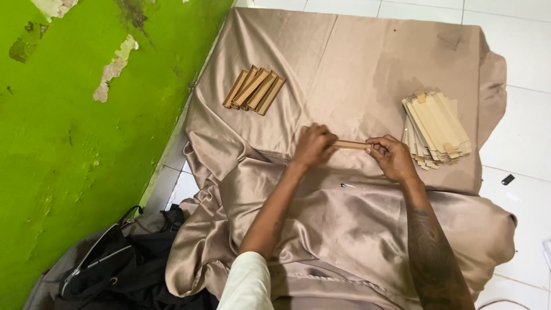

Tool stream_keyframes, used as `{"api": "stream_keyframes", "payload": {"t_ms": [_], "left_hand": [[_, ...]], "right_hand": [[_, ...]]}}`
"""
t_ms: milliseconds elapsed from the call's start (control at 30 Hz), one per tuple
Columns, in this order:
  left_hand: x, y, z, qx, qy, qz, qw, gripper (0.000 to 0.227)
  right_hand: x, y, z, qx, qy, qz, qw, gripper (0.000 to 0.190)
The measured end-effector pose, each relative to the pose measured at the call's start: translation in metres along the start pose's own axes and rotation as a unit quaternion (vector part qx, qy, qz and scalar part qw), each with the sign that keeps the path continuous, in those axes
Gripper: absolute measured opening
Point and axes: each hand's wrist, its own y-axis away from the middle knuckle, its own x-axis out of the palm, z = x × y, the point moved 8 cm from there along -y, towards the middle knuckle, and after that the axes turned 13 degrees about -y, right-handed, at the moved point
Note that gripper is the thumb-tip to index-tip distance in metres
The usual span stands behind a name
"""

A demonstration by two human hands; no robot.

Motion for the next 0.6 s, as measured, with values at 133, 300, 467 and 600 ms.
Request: {"api": "stream_keyframes", "payload": {"t_ms": [133, 300, 467, 600], "left_hand": [[0.003, 0.027, 0.044, -0.032, 0.069, 0.0, 0.997, 0.026], [0.019, 0.019, 0.014, 0.015, 0.047, -0.033, 0.998, 0.017], [0.028, 0.01, -0.001, 0.054, 0.056, -0.04, 0.996, 0.016], [-0.004, 0.02, 0.024, 0.049, 0.067, -0.042, 0.996, 0.019]], "right_hand": [[0.007, 0.002, -0.016, -0.004, 0.037, 0.019, 0.999, 0.03], [0.034, 0.002, 0.019, -0.053, 0.207, 0.008, 0.977, 0.034], [0.043, -0.002, 0.007, -0.08, 0.247, -0.014, 0.966, 0.029], [0.026, -0.002, -0.019, -0.065, 0.127, 0.004, 0.99, 0.023]]}}
